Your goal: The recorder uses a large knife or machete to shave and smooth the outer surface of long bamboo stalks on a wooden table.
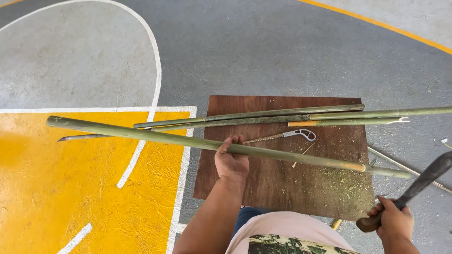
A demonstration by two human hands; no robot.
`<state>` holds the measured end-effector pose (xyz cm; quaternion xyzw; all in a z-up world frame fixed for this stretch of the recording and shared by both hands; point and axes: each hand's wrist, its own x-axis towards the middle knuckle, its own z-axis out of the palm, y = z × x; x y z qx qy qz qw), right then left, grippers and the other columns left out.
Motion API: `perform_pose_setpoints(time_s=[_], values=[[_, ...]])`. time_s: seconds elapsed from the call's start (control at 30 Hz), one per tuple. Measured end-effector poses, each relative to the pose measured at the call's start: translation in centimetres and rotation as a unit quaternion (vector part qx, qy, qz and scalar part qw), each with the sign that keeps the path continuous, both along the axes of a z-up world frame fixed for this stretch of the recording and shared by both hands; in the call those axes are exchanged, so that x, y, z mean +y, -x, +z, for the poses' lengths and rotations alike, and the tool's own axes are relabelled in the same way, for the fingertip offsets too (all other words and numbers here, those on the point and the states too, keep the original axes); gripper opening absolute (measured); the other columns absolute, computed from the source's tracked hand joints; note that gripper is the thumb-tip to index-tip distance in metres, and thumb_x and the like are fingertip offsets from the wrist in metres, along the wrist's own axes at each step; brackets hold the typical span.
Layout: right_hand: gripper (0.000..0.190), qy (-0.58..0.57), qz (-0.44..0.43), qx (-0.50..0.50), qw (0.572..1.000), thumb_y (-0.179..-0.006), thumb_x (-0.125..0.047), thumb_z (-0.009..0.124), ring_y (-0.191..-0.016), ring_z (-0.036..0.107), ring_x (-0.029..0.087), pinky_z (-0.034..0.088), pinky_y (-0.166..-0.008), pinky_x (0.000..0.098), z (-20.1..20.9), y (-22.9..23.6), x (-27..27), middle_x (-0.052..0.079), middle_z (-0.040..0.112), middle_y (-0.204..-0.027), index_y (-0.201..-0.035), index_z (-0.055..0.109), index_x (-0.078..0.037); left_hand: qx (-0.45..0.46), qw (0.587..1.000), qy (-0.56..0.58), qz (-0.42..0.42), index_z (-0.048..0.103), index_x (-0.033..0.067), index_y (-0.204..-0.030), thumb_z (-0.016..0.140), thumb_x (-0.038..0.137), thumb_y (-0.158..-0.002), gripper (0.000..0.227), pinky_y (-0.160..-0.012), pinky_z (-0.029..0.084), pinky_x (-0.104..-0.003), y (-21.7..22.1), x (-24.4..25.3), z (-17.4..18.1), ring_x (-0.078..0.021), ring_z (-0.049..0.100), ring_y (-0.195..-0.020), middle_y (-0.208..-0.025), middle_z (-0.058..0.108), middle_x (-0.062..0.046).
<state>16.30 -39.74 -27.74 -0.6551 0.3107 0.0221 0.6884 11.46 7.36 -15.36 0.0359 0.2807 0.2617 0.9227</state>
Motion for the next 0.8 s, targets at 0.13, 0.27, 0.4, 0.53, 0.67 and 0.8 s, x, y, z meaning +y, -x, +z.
perform_pose_setpoints(time_s=[0.13, 0.27, 0.4, 0.53, 0.67, 0.8], values=[[0.018, 0.013, 0.005, 0.002, 1.0, -0.101, -0.005, 0.067, -0.061, 0.057, 0.019, 0.052, -0.055, 0.0374, 0.1, -0.5, 1.0, 0.006, 0.055, -0.081, -0.109, 0.05, -0.004, -0.018, 0.998, -0.055, -0.021, 0.054, 0.0084, -0.106, 0.055, 0.0, -0.087, 0.021, -0.096, 0.051, -0.051, 1.0, -1.6, -0.7, -0.0307, 0.066, -0.106, -0.097, 0.067, -0.01], [0.019, 0.024, 0.036, -0.002, 0.999, -0.099, -0.005, 0.067, -0.059, 0.057, 0.019, 0.052, -0.053, 0.0356, 0.8, -0.1, 2.2, 0.006, 0.055, -0.079, -0.107, 0.05, -0.006, -0.059, 0.98, -0.183, -0.053, 0.059, 0.0065, -0.113, 0.058, 0.001, -0.086, 0.027, -0.103, 0.053, -0.051, 1.9, -2.9, 1.3, -0.0305, 0.063, -0.115, -0.108, 0.068, -0.014], [0.019, 0.024, 0.056, -0.005, 0.998, -0.097, -0.005, 0.068, -0.058, 0.057, 0.019, 0.049, -0.051, 0.0349, 2.2, 0.4, 3.9, 0.005, 0.055, -0.075, -0.104, 0.05, -0.007, -0.105, 0.943, -0.309, -0.065, 0.068, 0.0057, -0.109, 0.069, -0.001, -0.088, 0.022, -0.111, 0.051, -0.046, 2.8, -2.8, 3.4, -0.0283, 0.064, -0.121, -0.12, 0.071, -0.012], [0.016, 0.053, 0.091, 0.004, 0.994, -0.097, -0.008, 0.068, -0.057, 0.059, 0.02, 0.051, -0.052, 0.0345, 3.6, 0.8, 5.1, 0.007, 0.057, -0.072, -0.101, 0.052, -0.004, -0.185, 0.916, -0.351, -0.05, 0.072, 0.0099, -0.104, 0.076, 0.009, -0.092, 0.012, -0.109, 0.051, -0.046, 4.1, -0.8, 9.0, -0.0273, 0.069, -0.112, -0.116, 0.073, -0.01], [0.018, 0.088, 0.154, 0.007, 0.984, -0.094, -0.009, 0.071, -0.055, 0.058, 0.018, 0.048, -0.049, 0.0346, 3.2, 1.3, 6.0, 0.006, 0.057, -0.068, -0.097, 0.054, -0.002, -0.33, 0.854, -0.396, -0.073, 0.072, 0.0136, -0.097, 0.074, 0.041, -0.096, 0.027, -0.097, 0.056, -0.044, 5.2, 1.4, 9.9, -0.0174, 0.068, -0.083, -0.091, 0.071, -0.005], [0.02, 0.132, 0.183, 0.027, 0.974, -0.091, -0.011, 0.074, -0.051, 0.056, 0.018, 0.045, -0.047, 0.034, 3.7, 1.7, 8.5, 0.007, 0.058, -0.063, -0.095, 0.056, -0.003, -0.443, 0.806, -0.373, -0.127, 0.067, 0.0111, -0.09, 0.073, 0.057, -0.097, 0.046, -0.088, 0.056, -0.039, 5.7, 2.0, 9.0, -0.0141, 0.064, -0.071, -0.075, 0.065, -0.002]])
